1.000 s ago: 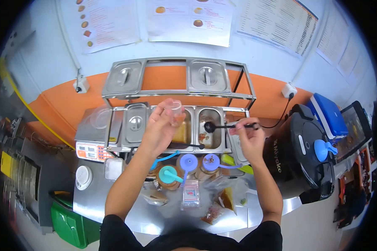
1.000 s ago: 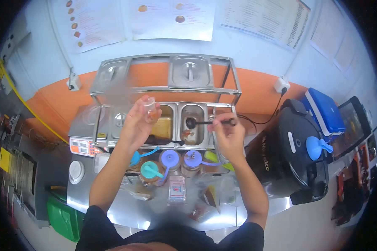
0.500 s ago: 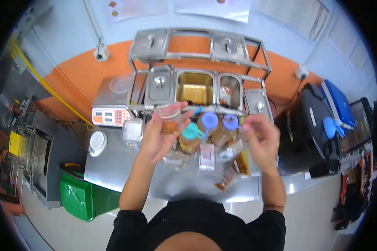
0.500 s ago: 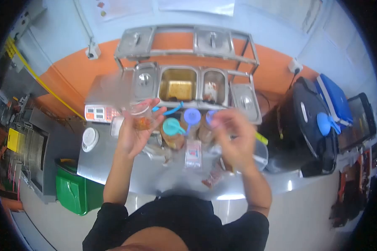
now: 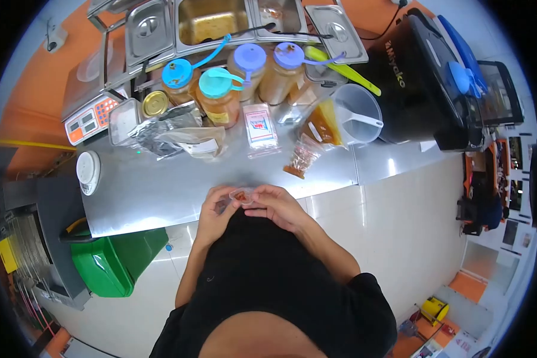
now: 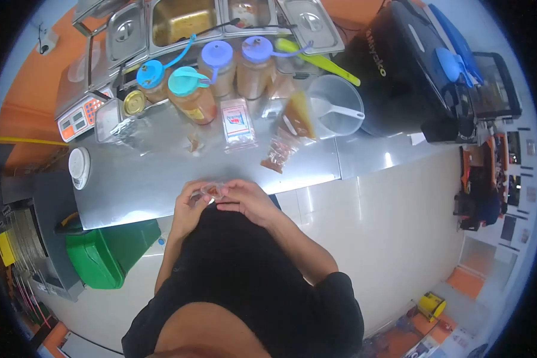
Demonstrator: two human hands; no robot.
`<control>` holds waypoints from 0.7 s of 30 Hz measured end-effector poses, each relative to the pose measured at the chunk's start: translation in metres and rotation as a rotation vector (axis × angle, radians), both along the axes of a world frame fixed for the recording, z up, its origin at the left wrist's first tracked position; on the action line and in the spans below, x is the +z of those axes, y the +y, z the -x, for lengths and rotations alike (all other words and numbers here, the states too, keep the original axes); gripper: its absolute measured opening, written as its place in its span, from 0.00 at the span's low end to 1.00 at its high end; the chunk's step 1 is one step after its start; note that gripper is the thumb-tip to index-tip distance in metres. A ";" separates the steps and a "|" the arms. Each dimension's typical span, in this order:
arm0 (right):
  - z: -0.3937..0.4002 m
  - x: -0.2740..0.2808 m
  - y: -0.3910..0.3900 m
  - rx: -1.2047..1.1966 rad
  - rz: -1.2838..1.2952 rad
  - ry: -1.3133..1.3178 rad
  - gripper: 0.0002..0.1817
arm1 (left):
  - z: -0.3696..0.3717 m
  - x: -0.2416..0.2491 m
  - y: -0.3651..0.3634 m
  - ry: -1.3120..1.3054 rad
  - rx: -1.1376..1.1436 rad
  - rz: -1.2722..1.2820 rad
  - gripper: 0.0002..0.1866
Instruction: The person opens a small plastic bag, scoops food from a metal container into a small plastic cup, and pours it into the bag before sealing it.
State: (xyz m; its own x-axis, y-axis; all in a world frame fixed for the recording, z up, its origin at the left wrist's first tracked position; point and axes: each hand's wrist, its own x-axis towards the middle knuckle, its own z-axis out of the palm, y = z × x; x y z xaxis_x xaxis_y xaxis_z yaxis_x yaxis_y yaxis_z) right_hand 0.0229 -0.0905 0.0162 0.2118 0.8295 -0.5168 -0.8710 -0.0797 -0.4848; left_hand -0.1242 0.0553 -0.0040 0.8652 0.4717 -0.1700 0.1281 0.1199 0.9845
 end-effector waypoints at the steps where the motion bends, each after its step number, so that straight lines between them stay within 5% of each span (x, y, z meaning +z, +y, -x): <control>1: 0.001 -0.012 0.001 -0.012 0.005 -0.035 0.07 | 0.002 -0.008 0.002 -0.001 -0.007 0.005 0.18; 3: 0.001 -0.026 0.002 0.005 0.011 0.000 0.07 | 0.005 -0.014 0.004 0.227 0.079 0.393 0.15; 6: -0.001 -0.029 0.005 0.052 0.002 0.004 0.07 | 0.000 -0.003 0.006 0.112 0.192 0.716 0.13; 21: -0.005 -0.031 0.025 0.111 0.115 -0.047 0.05 | 0.004 -0.022 0.027 0.262 -0.146 0.783 0.09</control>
